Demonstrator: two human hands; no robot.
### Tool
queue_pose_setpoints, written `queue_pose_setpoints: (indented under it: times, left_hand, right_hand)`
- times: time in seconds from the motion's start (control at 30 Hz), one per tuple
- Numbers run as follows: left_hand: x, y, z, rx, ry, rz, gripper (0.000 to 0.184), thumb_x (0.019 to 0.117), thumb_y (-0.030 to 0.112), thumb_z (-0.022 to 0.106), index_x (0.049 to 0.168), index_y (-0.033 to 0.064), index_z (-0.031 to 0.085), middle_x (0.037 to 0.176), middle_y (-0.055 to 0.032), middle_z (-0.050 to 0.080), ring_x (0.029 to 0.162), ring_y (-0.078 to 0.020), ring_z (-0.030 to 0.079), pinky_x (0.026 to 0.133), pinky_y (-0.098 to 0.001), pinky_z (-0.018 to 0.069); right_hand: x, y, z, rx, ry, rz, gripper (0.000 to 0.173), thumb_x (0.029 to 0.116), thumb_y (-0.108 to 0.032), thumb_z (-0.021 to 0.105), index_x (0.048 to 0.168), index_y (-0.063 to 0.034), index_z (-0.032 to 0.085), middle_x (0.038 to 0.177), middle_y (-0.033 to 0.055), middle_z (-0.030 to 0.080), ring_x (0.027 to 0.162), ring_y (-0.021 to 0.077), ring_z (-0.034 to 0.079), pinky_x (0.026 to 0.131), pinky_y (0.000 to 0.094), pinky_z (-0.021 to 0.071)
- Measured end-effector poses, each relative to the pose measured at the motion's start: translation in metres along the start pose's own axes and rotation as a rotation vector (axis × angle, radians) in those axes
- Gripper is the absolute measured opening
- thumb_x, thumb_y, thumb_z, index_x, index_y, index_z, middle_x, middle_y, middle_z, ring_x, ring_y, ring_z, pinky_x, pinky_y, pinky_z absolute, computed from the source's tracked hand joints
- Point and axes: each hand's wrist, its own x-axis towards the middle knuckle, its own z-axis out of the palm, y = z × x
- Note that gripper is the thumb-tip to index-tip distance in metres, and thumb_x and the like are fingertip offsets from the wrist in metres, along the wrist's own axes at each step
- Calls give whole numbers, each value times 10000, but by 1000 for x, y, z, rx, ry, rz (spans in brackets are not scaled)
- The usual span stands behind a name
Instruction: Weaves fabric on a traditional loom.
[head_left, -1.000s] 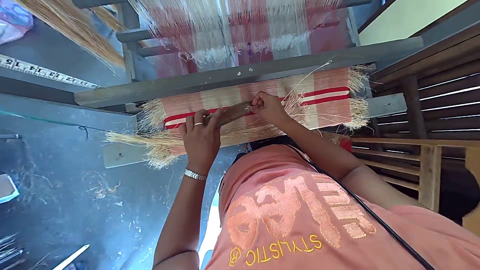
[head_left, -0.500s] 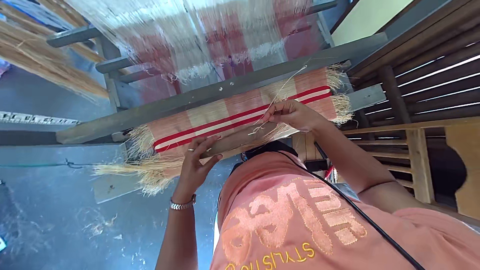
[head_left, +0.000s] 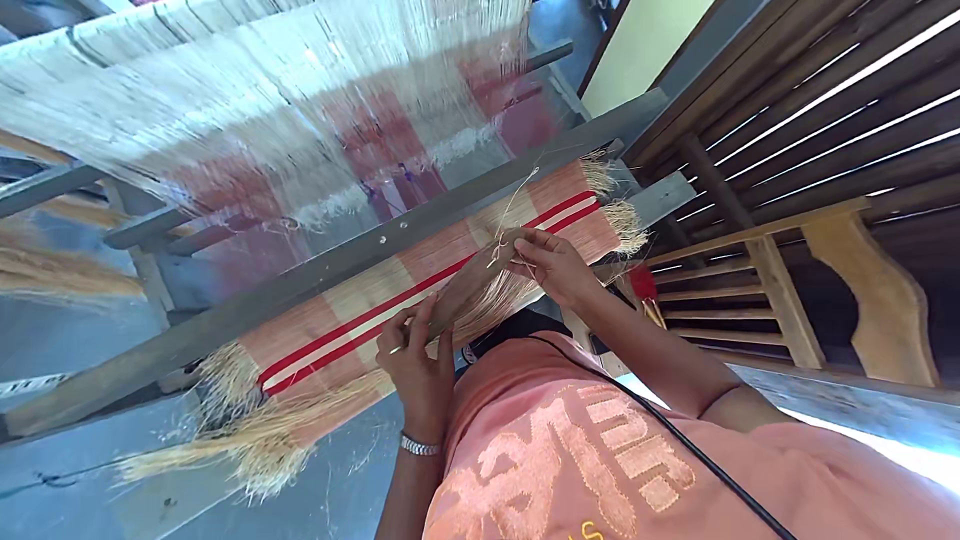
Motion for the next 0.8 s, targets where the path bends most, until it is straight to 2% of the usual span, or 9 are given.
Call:
queue_pose_setpoints:
  times: [0.07,0.13,0.2,0.27,0.37,0.47,0.57,0.63,0.8]
  left_hand:
    - [4,4,5,-4,-38,60,454,958,384,686,1392,256,647,1290,-144,596,1135,-329,552,918,-536,419]
    - [11,-2,3,-78,-103,58,550,963,450,676,1455,219,590,1374,-159,564,1234,-332,530,1010,-540,431]
    - [23,-21,-13,-231,-80,-61,692,967,418,686,1480,3,478,1431,-261,526,1317,-359,516,1075,-525,453]
    - [39,-54,-36,-400,117,-313,655,1004,282,639,1443,-116,361,1336,-244,552,1187,-240,587,980,-392,528]
    - [76,-98,-59,-517,438,-665,408,1052,301,563,1273,3,394,1007,-52,522,811,-94,587,697,-286,534]
    - [110,-107,-61,-553,536,-687,354,1066,196,542,1296,1,359,896,-22,502,639,-43,532,572,-228,487]
    - [138,-118,-58,-550,524,-593,511,1063,182,546,1433,-48,280,1086,-99,562,835,-83,613,731,-268,545]
    - [162,-131,-58,-520,474,-562,663,1065,248,547,1536,-33,174,1327,-166,538,1110,-144,623,940,-324,551]
    - [240,-163,-58,-427,474,-578,860,1028,468,574,1589,28,93,1512,-176,443,1338,-182,523,1072,-367,491]
  right_hand:
    - [4,-2,-8,45,38,18,260,1076,-99,510,1300,4,592,1186,130,676,1055,230,694,986,430,575]
    - [8,-6,-23,54,58,31,255,1086,-101,476,1289,7,588,1136,122,679,1021,213,693,984,416,571]
    - [9,-16,-46,21,117,17,269,1084,-103,465,1301,3,583,1119,111,682,991,203,686,962,413,572]
    - [7,-37,-83,-12,235,-28,268,1085,-148,476,1302,-27,577,1090,81,694,954,188,695,926,401,588]
    - [-5,-82,-148,24,452,-157,260,1093,-193,458,1280,-52,573,1080,64,700,936,172,707,901,366,598]
    - [-20,-124,-195,159,635,-369,214,1100,-147,417,1216,-37,558,1014,79,697,914,194,722,894,374,612]
    - [-19,-148,-220,230,730,-522,213,1108,-142,396,1226,-33,535,1004,94,690,914,215,730,902,390,620]
    - [-6,-157,-219,262,767,-569,219,1110,-137,389,1261,-35,511,1046,98,677,945,213,729,922,380,618]
    - [77,-173,-225,337,850,-614,255,1102,-80,375,1325,21,447,1092,166,629,940,243,707,873,397,622]
